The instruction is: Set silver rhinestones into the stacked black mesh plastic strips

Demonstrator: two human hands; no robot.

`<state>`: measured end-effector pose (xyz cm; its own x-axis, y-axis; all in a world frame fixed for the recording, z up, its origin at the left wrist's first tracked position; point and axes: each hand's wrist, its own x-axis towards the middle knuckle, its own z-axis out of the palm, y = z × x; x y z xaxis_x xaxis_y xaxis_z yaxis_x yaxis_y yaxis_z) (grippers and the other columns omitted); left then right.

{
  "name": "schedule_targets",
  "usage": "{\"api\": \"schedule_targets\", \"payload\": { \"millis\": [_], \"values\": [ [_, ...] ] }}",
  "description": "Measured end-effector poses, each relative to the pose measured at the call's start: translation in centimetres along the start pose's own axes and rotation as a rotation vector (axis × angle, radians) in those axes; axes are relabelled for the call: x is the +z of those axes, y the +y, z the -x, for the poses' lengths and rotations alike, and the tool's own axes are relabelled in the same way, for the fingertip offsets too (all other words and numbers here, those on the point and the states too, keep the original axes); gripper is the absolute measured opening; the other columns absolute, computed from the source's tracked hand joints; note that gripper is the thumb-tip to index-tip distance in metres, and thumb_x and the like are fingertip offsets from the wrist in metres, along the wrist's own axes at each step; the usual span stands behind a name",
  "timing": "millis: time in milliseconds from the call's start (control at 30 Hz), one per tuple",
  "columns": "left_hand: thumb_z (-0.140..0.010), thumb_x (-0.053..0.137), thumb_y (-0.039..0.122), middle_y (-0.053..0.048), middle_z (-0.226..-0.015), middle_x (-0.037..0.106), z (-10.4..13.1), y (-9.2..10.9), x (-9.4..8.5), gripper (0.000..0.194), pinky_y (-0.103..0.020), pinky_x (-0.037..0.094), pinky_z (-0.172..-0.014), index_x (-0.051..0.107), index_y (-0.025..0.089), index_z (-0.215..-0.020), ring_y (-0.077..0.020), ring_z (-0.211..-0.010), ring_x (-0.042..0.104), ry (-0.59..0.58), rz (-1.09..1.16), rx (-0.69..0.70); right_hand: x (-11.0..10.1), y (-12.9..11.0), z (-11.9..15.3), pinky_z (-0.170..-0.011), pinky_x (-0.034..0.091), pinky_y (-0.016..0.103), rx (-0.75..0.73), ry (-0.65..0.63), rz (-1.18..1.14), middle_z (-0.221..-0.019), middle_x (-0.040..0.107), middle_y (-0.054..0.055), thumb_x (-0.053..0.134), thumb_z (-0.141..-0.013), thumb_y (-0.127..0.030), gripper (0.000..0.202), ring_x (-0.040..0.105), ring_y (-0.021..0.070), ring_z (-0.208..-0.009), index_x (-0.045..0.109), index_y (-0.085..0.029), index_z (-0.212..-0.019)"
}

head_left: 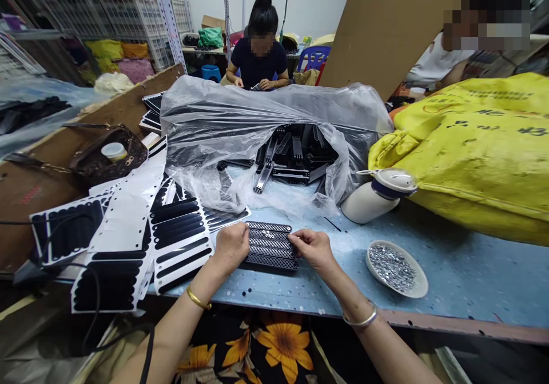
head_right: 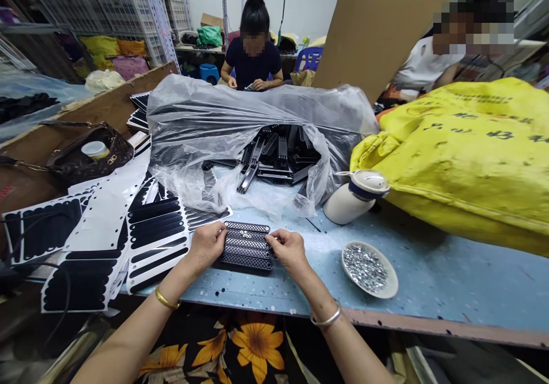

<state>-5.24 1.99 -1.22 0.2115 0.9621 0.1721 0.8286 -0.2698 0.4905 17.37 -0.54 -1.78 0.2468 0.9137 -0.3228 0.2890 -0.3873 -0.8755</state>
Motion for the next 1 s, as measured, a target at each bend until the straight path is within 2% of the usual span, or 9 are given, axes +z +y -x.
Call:
{"api": "schedule_targets", "payload": {
  "millis": [67,167,300,400,467,600,733,867,1000],
  "values": [
    [-0.087,0.050,0.018,-0.010,-0.074,0.069,-0.2,-0.1,0.0,0.020,-0.029,0.037,-0.066,0.067,0.013,-0.078,-0.0207,-0.072,0.064,0.008,0.029,0.011,0.0,0.0,0.0,-0.042,0.035,0.012,-0.004,0.001,0.004,-0.052,0.061,0.002,0.069,-0.057,-0.061,0.058,0.046,0.0011,-0.040,0.071,-0.007,-0.079],
    [-0.085,0.050,0.020,-0.006,-0.067,0.064,-0.6,-0.4,-0.2,0.019,-0.026,0.037,-0.064,0.063,0.014,-0.073,-0.0166,-0.065,0.059,0.036,0.223,-0.009,0.1,0.1,0.0,-0.042,0.034,0.012,-0.008,0.010,0.011,-0.052,0.061,0.002,0.068,-0.059,-0.059,0.056,0.046,0.0009,-0.040,0.071,-0.007,-0.079],
    [-0.085,0.050,0.027,0.000,-0.057,0.053,-0.9,-0.8,-1.0,0.022,-0.024,0.034,-0.060,0.056,0.016,-0.066,-0.0127,-0.056,0.050,0.106,0.388,-0.165,0.1,0.2,0.0,-0.042,0.033,0.011,-0.017,0.031,0.026,-0.052,0.060,0.002,0.066,-0.061,-0.055,0.051,0.046,0.0008,-0.041,0.071,-0.007,-0.079],
    [-0.083,0.060,0.041,0.001,-0.052,0.048,-0.8,-0.6,-1.3,0.035,-0.025,0.031,-0.060,0.049,0.017,-0.060,-0.0126,-0.055,0.046,0.063,0.213,-0.205,0.1,0.3,0.0,-0.043,0.032,0.011,-0.020,0.036,0.039,-0.052,0.059,0.001,0.066,-0.062,-0.055,0.050,0.046,0.0005,-0.041,0.071,-0.008,-0.079],
    [-0.082,0.064,0.045,0.000,-0.055,0.052,-0.8,-0.2,-1.4,0.039,-0.026,0.030,-0.060,0.049,0.017,-0.060,-0.0142,-0.059,0.050,-0.016,0.080,-0.194,0.1,0.3,0.0,-0.044,0.032,0.010,-0.020,0.039,0.045,-0.053,0.060,0.002,0.066,-0.062,-0.055,0.050,0.045,0.0000,-0.042,0.071,-0.008,-0.079],
    [-0.091,0.054,0.036,-0.005,-0.068,0.064,-0.8,0.7,-1.7,0.031,-0.029,0.032,-0.063,0.057,0.017,-0.068,-0.0178,-0.071,0.060,-0.149,-0.077,-0.161,0.2,0.4,-0.1,-0.044,0.032,0.011,-0.012,0.049,0.048,-0.055,0.061,0.002,0.066,-0.063,-0.055,0.050,0.045,-0.0003,-0.043,0.071,-0.008,-0.080],
    [-0.096,0.042,0.028,-0.010,-0.085,0.071,-0.6,1.6,-2.3,0.028,-0.031,0.036,-0.066,0.065,0.015,-0.086,-0.0241,-0.084,0.067,-0.210,-0.255,-0.080,0.2,0.4,-0.1,-0.045,0.032,0.011,-0.015,0.051,0.049,-0.057,0.062,0.002,0.065,-0.063,-0.053,0.049,0.046,-0.0003,-0.044,0.071,-0.008,-0.080],
    [-0.093,0.038,0.016,-0.014,-0.092,0.071,-0.5,2.4,-3.0,0.028,-0.034,0.040,-0.069,0.065,0.013,-0.096,-0.0293,-0.091,0.068,-0.295,-0.390,0.040,0.2,0.5,-0.1,-0.046,0.033,0.011,-0.026,0.054,0.052,-0.059,0.064,0.003,0.065,-0.063,-0.055,0.050,0.046,-0.0007,-0.046,0.072,-0.008,-0.079],
    [-0.089,0.038,0.009,-0.015,-0.092,0.071,-0.5,2.4,-3.2,0.029,-0.034,0.042,-0.069,0.065,0.012,-0.098,-0.0297,-0.091,0.069,-0.325,-0.411,0.050,0.3,0.7,0.0,-0.046,0.032,0.010,-0.041,0.070,0.055,-0.060,0.065,0.004,0.064,-0.064,-0.055,0.050,0.046,-0.0014,-0.047,0.073,-0.007,-0.078]
  ]
}}
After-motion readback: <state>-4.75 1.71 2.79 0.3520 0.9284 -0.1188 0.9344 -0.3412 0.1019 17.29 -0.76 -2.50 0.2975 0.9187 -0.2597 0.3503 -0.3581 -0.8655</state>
